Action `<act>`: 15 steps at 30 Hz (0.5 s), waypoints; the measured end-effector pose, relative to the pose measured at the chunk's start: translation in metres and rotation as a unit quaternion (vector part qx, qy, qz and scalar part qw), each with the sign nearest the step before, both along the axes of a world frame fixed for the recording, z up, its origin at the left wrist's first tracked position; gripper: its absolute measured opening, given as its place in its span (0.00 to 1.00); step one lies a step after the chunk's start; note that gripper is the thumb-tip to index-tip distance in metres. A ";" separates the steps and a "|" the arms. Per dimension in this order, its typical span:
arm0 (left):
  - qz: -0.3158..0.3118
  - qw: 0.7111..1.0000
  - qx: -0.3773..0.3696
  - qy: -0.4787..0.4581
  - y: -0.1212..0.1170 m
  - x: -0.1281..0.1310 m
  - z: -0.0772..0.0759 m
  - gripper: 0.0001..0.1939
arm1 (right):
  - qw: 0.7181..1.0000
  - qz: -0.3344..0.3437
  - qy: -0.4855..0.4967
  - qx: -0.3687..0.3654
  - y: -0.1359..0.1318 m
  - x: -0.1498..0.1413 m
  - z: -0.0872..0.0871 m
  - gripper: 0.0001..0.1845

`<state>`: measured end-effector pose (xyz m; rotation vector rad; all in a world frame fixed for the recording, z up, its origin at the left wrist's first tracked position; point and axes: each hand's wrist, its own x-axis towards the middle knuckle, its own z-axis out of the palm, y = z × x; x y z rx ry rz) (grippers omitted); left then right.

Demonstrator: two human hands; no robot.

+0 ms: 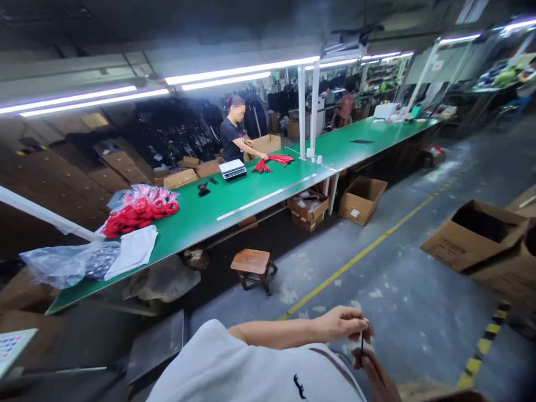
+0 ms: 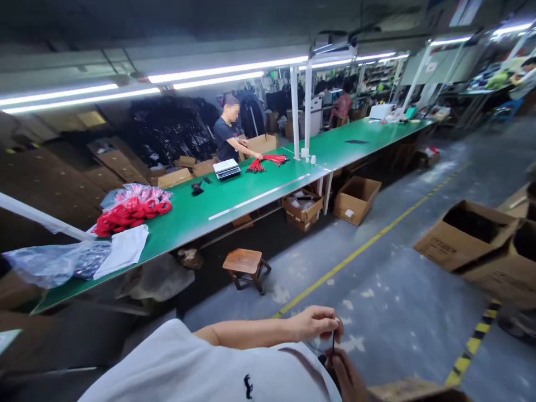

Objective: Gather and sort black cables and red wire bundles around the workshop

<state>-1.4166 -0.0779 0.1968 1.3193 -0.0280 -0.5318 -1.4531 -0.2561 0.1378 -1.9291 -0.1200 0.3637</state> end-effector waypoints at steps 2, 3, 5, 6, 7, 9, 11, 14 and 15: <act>0.067 0.998 -0.018 -0.001 -0.011 0.054 0.010 0.28 | 0.998 0.048 0.031 0.005 -0.022 0.064 0.005 0.38; 0.102 0.994 -0.034 0.004 -0.017 0.080 0.011 0.25 | 0.997 0.063 0.032 0.007 -0.031 0.096 0.004 0.37; 0.172 0.982 -0.077 0.019 -0.027 0.135 0.005 0.20 | 0.997 0.073 0.018 0.014 -0.047 0.158 -0.007 0.34; 0.199 0.975 -0.098 0.028 -0.033 0.163 -0.002 0.18 | 0.997 0.070 0.014 0.015 -0.053 0.187 -0.015 0.31; 0.215 0.969 -0.113 0.039 -0.038 0.193 -0.010 0.15 | 0.998 0.066 0.016 0.015 -0.060 0.216 -0.024 0.29; 0.230 0.963 -0.124 0.067 -0.051 0.256 -0.025 0.12 | 0.999 0.045 0.030 0.007 -0.071 0.271 -0.039 0.28; 0.227 0.962 -0.117 0.094 -0.064 0.325 -0.032 0.10 | 0.998 0.013 0.054 -0.003 -0.083 0.325 -0.045 0.29; 0.223 0.965 -0.096 0.098 -0.086 0.438 -0.021 0.11 | 0.995 -0.046 0.083 -0.012 -0.106 0.406 -0.031 0.32; 0.224 0.966 -0.090 0.091 -0.094 0.478 -0.013 0.11 | 0.993 -0.064 0.094 -0.016 -0.117 0.434 -0.024 0.33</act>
